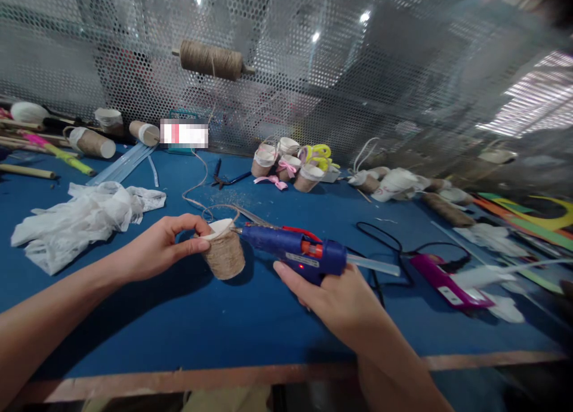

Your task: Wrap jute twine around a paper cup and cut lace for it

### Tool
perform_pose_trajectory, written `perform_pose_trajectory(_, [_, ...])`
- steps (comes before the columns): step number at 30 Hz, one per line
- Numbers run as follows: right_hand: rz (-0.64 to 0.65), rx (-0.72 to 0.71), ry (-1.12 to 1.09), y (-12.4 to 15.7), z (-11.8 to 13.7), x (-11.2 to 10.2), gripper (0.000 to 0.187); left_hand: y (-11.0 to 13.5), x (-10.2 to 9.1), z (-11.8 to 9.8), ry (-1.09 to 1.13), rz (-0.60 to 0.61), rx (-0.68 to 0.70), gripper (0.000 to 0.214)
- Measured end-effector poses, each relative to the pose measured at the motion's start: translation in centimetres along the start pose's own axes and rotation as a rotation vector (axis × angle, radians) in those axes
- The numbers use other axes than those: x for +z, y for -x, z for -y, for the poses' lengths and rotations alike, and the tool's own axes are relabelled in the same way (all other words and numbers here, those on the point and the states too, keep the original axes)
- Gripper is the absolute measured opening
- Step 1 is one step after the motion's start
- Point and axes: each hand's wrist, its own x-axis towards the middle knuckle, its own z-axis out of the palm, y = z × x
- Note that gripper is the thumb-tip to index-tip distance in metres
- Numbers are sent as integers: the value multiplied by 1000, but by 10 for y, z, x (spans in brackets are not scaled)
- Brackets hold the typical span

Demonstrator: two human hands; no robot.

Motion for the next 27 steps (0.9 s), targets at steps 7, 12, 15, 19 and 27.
perform_pose_trajectory(7, [36,24,0,-2,0,-2,14,0,1,1,6,-2,2,20])
perform_pose_trajectory(12, [45,47,-1,-1,4,-3,13,-1,1,1,-4,2,9,20])
perform_pose_trajectory(15, [50,72,6,-1,8,-4,14,0,1,1,-1,0,12,20])
perform_pose_trajectory(19, [50,82,-2,-2,9,-4,14,0,1,2,-8,-5,12,20])
perform_pose_trajectory(27, [20,41,-8,-2,6,-3,15,-1,1,1,-15,-7,9,20])
